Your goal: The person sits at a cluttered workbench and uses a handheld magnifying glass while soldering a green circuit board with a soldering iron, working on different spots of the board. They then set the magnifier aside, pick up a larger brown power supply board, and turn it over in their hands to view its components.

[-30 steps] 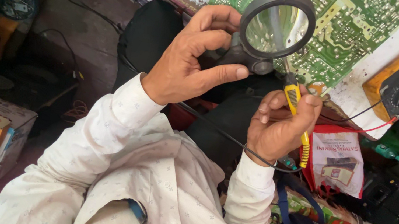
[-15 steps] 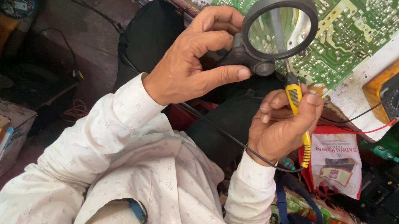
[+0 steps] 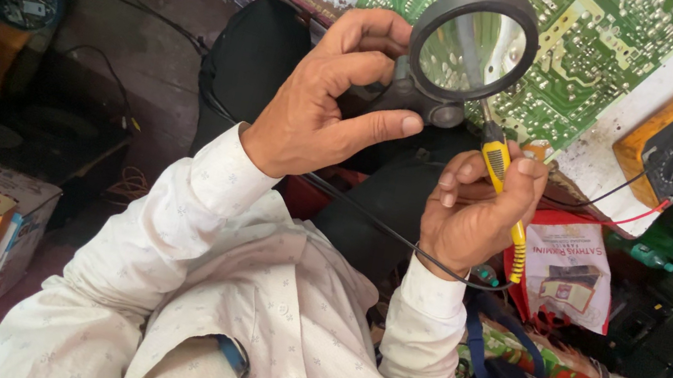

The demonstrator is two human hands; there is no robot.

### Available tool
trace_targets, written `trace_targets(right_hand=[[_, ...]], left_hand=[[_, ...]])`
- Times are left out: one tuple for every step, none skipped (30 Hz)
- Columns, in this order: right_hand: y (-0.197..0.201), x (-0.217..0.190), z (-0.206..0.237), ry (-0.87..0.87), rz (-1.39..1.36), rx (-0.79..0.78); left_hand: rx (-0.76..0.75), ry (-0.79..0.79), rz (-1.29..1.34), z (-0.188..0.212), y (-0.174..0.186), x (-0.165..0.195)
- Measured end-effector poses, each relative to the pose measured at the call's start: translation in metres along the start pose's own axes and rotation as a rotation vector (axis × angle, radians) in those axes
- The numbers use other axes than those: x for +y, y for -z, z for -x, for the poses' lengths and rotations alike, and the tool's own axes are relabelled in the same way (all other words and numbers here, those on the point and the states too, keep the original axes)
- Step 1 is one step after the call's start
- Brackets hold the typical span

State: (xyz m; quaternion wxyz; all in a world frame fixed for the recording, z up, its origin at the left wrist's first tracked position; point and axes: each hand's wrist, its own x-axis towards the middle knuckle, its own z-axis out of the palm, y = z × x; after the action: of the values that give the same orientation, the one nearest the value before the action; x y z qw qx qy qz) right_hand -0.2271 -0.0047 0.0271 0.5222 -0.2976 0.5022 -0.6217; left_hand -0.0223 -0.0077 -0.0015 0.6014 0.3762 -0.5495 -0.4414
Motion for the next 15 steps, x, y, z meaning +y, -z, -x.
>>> trace_targets(right_hand=[[-0.0003,-0.0001,0.0001,0.000,0.007,-0.001],[-0.0005,-0.0002,0.0001,0.005,0.010,-0.006],[-0.0005,-0.0003,-0.0001,0.009,0.014,-0.010],[-0.0004,-0.0003,-0.0002,0.014,0.017,-0.014],[-0.0002,-0.0003,-0.0004,0.014,0.017,-0.014],[0.0001,-0.0002,-0.0006,0.014,0.016,-0.013],[0.0005,0.0000,-0.0008,0.014,0.015,-0.012],[0.0010,0.0002,-0.0008,0.019,0.012,-0.013],[0.0016,0.0003,-0.0007,0.025,0.008,-0.014],[0.0023,0.0004,-0.0005,0.030,0.004,-0.014],[0.0031,-0.0004,-0.0016,0.032,-0.009,-0.011],[0.0039,-0.0014,-0.0025,0.034,-0.022,-0.009],[0.0045,-0.0018,-0.0025,0.035,-0.033,-0.005],[0.0046,-0.0017,-0.0026,0.038,-0.022,-0.009],[0.0047,-0.0017,-0.0024,0.042,-0.010,-0.011]], left_hand=[[0.002,0.001,-0.001,0.0002,0.0002,-0.0002],[0.003,0.002,-0.001,0.0003,0.0003,-0.0003],[0.003,0.003,-0.004,0.0005,0.0006,-0.0004],[0.002,0.004,-0.006,0.0006,0.0008,-0.0006],[0.001,0.006,-0.009,0.0007,0.0009,-0.0007],[0.004,0.006,-0.008,0.0007,0.0009,-0.0008],[0.007,0.007,-0.007,0.0007,0.0007,-0.0009],[0.010,0.008,-0.006,0.0006,0.0006,-0.0010],[0.010,0.007,-0.002,0.0005,0.0004,-0.0010],[0.010,0.007,0.002,0.0005,0.0002,-0.0011],[0.010,0.005,0.004,-0.0003,-0.0003,-0.0013],[0.008,0.003,0.002,-0.0007,-0.0004,-0.0015],[0.006,0.002,0.002,-0.0009,-0.0004,-0.0015],[0.003,0.001,0.001,-0.0012,-0.0005,-0.0015],[0.004,0.005,0.001,-0.0012,-0.0006,-0.0013]])
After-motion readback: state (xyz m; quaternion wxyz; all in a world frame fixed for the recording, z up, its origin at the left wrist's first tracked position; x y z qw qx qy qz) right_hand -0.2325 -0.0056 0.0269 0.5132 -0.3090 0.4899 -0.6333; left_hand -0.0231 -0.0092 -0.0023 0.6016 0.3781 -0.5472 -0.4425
